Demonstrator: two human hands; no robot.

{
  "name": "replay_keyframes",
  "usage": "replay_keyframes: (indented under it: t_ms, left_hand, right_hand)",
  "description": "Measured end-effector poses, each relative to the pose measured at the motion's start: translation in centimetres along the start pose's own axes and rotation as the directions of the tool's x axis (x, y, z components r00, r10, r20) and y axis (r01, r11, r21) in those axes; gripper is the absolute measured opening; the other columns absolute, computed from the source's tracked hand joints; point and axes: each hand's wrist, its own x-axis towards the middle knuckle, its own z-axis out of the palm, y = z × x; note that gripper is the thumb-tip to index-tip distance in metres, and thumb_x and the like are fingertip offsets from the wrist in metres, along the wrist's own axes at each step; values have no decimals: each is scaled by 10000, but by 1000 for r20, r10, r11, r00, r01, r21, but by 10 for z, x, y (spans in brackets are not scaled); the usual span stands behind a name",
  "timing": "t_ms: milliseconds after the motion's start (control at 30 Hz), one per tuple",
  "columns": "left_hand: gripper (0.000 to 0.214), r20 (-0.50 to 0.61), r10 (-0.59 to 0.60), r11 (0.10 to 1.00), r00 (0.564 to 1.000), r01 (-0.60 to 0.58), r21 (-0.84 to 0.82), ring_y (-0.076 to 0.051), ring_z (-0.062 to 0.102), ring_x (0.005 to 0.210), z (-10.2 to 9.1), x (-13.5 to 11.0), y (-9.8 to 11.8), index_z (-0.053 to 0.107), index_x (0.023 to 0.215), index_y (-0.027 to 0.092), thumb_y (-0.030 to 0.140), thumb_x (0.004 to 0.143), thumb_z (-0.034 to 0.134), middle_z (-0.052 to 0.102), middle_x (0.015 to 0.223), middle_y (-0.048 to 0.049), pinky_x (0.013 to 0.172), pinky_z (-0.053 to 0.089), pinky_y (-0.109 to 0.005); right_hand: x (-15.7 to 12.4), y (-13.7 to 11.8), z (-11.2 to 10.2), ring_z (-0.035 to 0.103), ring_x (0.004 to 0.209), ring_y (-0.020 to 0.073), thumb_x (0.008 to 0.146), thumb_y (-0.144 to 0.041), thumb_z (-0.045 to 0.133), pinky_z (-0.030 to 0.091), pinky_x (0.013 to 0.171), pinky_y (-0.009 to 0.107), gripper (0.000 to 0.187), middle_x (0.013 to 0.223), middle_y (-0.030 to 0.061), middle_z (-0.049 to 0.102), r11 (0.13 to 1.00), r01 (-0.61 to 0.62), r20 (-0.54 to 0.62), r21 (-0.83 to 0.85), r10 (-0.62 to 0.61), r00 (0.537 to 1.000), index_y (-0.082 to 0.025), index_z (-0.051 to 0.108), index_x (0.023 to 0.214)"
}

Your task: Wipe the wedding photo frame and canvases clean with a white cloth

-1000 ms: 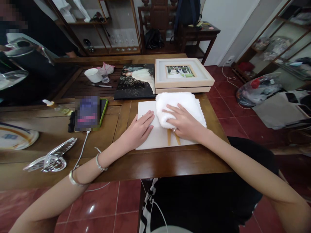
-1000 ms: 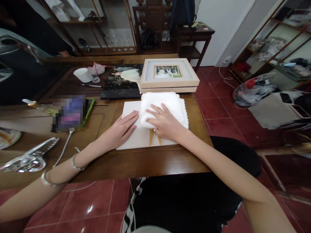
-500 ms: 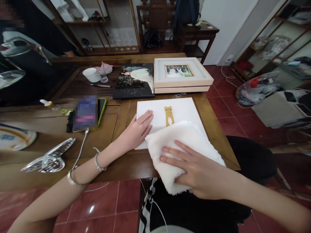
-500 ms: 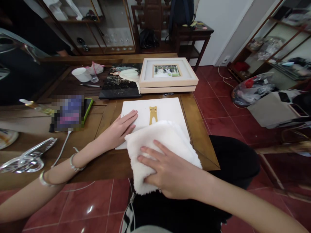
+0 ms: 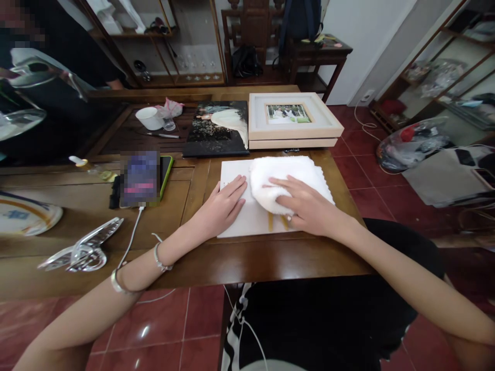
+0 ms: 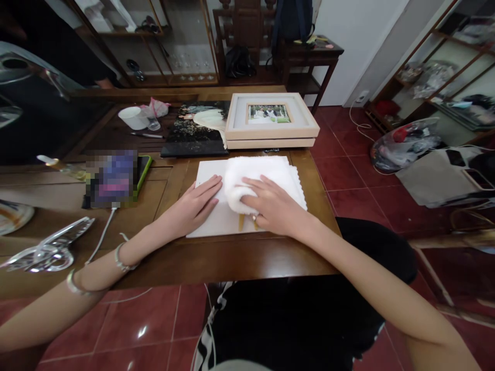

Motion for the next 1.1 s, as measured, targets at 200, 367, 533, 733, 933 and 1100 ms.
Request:
replay_keyframes:
  t_ms: [200, 367, 533, 733, 933, 1100]
  left_hand:
    - [484, -6, 4, 1000, 1000, -3, 10, -293, 297, 1467, 1, 0, -1, 385, 1466, 108, 254, 1014, 293, 380, 1551, -180, 1144, 296, -599]
    - [482, 5, 12, 1000, 1000, -12, 23, -292, 292, 1470, -1, 0, 0, 400, 1454, 97, 250, 1013, 282, 382, 1548, -186, 1139, 296, -608]
    - [493, -12, -30, 998, 999, 29, -58, -279, 303, 1467, 0, 1, 0, 375, 1476, 116, 274, 1017, 291, 376, 1554, -176, 1159, 269, -591]
    - [536, -195, -110, 963, 974, 57, -262, -249, 347, 1447, 3, 3, -4, 310, 1516, 125, 342, 1028, 275, 358, 1567, -164, 1191, 274, -480]
    - [586, -243, -149, 942, 958, 63, -330, -249, 365, 1437, -1, 2, 0, 331, 1500, 64, 408, 1031, 261, 376, 1547, -201, 1192, 280, -460]
    - [590, -202, -184, 925, 962, 100, -366, -250, 404, 1417, -4, 2, 4, 397, 1480, 125, 471, 1036, 217, 438, 1520, -159, 1175, 308, -488]
  right_hand:
    - [43, 22, 8, 401, 1403, 314, 746, -44, 547, 306, 1152, 564, 426, 1456, 218, 489, 989, -112, -5, -101, 113, 994, -126, 640, 1153]
    - [63, 30, 13, 384, 1410, 323, 779, -50, 522, 292, 1144, 575, 407, 1406, 222, 537, 986, -111, -36, -126, 107, 994, -117, 639, 1162]
    - [58, 22, 16, 368, 1419, 337, 759, -33, 534, 270, 1145, 600, 435, 1429, 207, 523, 990, -69, -21, -124, 67, 998, -127, 649, 1169]
    - [33, -10, 21, 336, 1431, 368, 741, -83, 627, 222, 1144, 655, 328, 1463, 179, 499, 985, 109, 49, -132, -103, 993, -167, 702, 1049]
    - [5, -38, 18, 330, 1443, 327, 747, -99, 633, 216, 1175, 601, 206, 1492, 128, 481, 942, 337, 130, 10, -335, 933, -189, 736, 901]
    - [-12, -46, 5, 313, 1457, 272, 723, -133, 643, 159, 1215, 547, 234, 1483, 66, 502, 909, 392, 173, 141, -412, 894, -228, 728, 920]
